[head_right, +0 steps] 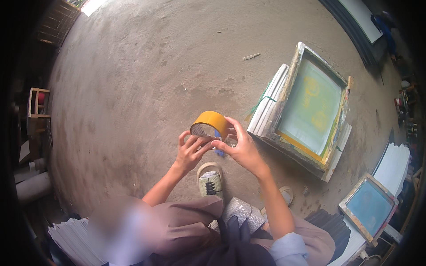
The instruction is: The person sits on the floor and applies yellow masking tape to the edges of a screen printing frame. They use a utility knife to cut the tape and press it down along the frame's perimeter.
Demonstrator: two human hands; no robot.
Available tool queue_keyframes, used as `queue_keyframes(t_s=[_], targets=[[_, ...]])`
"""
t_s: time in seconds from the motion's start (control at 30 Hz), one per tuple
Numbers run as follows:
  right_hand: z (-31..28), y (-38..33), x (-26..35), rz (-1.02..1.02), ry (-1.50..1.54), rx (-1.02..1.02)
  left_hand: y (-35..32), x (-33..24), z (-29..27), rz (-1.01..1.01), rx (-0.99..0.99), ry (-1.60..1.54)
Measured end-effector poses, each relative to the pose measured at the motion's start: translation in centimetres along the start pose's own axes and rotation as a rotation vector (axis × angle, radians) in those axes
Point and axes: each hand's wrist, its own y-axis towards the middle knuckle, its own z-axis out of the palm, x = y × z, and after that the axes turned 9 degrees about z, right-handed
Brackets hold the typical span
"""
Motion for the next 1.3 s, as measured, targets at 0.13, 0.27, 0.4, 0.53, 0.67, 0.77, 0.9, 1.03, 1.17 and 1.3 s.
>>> queue_keyframes(t_s=[0.13, 0.27, 0.4, 0.53, 0.67, 0.77, 0.9, 1.03, 1.17, 1.3], targets=[[-2.4, -6.0, 5.4, -0.03, -0.076, -0.193, 4.3, -1.1, -3.9, 0.254, -0.048, 0.021], [-4.0, -13.2, 8.7, -0.315, -0.155, -0.496, 10.6, -3.0, -10.9, 0.51, -0.145, -0.12], [-6.6, -21.5, 11.8, -0.54, -0.297, -0.723, 14.9, -6.9, -16.9, 0.434, -0.244, -0.265], [-8.3, -28.0, 12.3, -0.614, -0.452, -0.737, 19.2, -13.3, -23.1, 0.388, -0.063, -0.455], [-9.3, -32.0, 11.0, -0.617, -0.44, -0.695, 20.6, -18.0, -24.7, 0.427, 0.083, -0.658], [-10.6, -33.5, 9.8, -0.635, -0.469, -0.71, 20.7, -20.6, -23.4, 0.398, 0.049, -0.696], [-11.8, -34.2, 9.3, -0.588, -0.472, -0.692, 21.0, -22.1, -20.8, 0.394, 0.004, -0.633], [-13.2, -33.9, 8.2, -0.506, -0.443, -0.709, 22.4, -22.7, -18.5, 0.449, 0.01, -0.637], [-14.6, -34.0, 6.8, -0.479, -0.391, -0.701, 23.4, -23.0, -16.6, 0.51, 0.012, -0.658], [-15.4, -34.4, 5.6, -0.465, -0.321, -0.674, 23.7, -23.6, -15.3, 0.537, 0.047, -0.653]])
